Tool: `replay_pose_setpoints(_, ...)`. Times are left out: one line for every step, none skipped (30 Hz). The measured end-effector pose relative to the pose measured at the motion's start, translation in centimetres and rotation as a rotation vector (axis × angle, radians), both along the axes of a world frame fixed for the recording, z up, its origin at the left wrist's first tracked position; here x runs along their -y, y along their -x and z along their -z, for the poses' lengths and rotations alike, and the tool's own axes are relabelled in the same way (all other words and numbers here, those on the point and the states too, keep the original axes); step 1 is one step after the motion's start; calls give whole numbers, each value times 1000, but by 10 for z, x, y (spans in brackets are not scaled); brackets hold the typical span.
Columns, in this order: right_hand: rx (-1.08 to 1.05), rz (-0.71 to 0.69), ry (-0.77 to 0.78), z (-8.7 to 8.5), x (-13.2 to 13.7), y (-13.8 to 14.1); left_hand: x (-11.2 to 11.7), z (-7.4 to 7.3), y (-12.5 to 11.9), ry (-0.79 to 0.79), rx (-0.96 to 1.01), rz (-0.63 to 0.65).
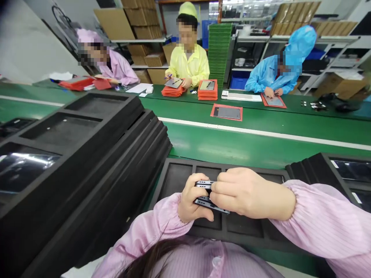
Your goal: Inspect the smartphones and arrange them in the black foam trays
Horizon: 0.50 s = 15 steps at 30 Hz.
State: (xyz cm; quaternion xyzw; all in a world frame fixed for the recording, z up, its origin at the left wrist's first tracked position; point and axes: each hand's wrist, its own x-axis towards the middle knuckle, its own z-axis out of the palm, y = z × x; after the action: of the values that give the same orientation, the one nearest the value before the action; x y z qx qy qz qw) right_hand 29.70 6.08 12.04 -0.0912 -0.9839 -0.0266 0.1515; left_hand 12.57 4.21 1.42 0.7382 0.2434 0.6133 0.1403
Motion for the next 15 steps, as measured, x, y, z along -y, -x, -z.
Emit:
replay_pose_setpoints(29,-30,-8,-2,-1,1,0,-1,0,-3,4,2)
replay_pose_setpoints(53,-61,-20,-4,-3,2,0,-1,0,-5,10,4)
replay_pose_setpoints(74,-89,-36,-6,-4,3,-1,-1,0,-9,14,5)
replay_pose_setpoints(94,-112,-57,-7,-5,3,-1,-2,0,-13,19,5)
replay_pose_setpoints(112,-130,-79,-9,-5,4,-1,-2,-1,-19,25,3)
replay_pose_setpoints(128,-142,-99,-10,-6,4,-1,-2,-1,-25,30,-2)
replay_pose_setpoints(143,-149,-117,-11,-6,4,-2,-1,-1,-32,35,-7)
replay_pose_setpoints(159,-155,-131,-12,-6,5,-2,-1,-2,-39,40,-12)
replay_pose_setpoints(174,-160,-144,-13,-6,5,-2,-1,-2,-47,44,-16)
replay_pose_setpoints(189,-166,-156,-14,-6,6,-3,0,-2,-52,48,-20)
replay_pose_setpoints(201,-175,-167,-16,-6,6,-3,0,-3,-58,51,-23)
replay_pose_setpoints(211,-184,-178,-17,-6,7,-4,0,-3,-62,54,-24)
replay_pose_setpoints(220,-191,-188,-19,-6,8,-4,1,-3,-65,57,-24)
replay_pose_setpoints(229,-197,-196,-20,-6,9,-4,1,-4,-67,60,-23)
replay_pose_setpoints(237,-204,-204,-21,-5,10,-3,1,-4,-69,61,-23)
